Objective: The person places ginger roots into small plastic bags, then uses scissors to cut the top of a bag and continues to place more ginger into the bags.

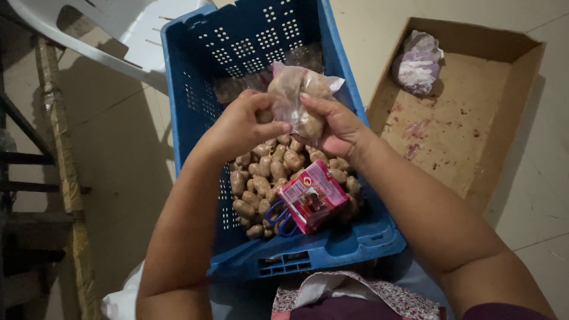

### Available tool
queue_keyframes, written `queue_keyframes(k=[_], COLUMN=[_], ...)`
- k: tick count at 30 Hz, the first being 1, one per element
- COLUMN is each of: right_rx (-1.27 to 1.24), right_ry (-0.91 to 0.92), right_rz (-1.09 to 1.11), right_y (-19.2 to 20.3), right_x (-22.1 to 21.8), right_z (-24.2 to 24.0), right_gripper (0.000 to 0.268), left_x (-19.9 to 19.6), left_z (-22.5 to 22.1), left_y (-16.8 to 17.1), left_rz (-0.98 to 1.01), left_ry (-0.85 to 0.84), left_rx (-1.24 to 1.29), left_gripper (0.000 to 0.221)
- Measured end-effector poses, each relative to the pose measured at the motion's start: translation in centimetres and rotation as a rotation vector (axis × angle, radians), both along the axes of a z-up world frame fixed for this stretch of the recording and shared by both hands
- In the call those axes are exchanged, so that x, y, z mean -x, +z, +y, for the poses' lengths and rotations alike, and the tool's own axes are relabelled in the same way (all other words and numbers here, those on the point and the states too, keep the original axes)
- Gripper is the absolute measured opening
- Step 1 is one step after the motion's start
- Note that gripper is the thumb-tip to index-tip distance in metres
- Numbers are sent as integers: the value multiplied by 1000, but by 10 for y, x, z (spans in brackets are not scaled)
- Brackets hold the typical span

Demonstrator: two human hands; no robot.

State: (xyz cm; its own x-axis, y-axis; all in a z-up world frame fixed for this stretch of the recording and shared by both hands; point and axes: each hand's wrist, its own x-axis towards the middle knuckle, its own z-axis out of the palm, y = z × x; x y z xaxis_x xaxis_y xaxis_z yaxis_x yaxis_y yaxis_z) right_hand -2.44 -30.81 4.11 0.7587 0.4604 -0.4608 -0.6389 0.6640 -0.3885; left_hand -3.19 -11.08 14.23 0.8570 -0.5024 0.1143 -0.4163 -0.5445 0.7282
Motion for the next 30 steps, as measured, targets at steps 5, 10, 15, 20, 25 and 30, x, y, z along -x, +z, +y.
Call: queue_keyframes(k=[5, 10, 15, 20, 25, 30], right_rx=[-34, -140, -346, -305, -228, -281], right_ry=[-36, -62, -86, -74, -86, -121], right_rz=[11, -11, -44, -55, -55, 81], right_y=[13, 20, 10, 12, 3, -6], right_x=[3, 11, 18, 21, 16, 12], right_z=[-2, -2, 2, 0, 3, 8], right_gripper=[41, 39, 39, 35, 39, 38], left_x=[-1, -12, 8, 20, 22, 35], left_z=[-10, -21, -44, -41, -27, -38], left_y=[9, 31, 72, 62, 12, -20], left_rz=[-23, -116, -258, -437, -653, -985], left_ry=[102, -5, -126, -127, -37, 186], left_rx=[-251, -353, -462, -380, -178, 115], left_gripper=[34, 22, 8, 10, 19, 12])
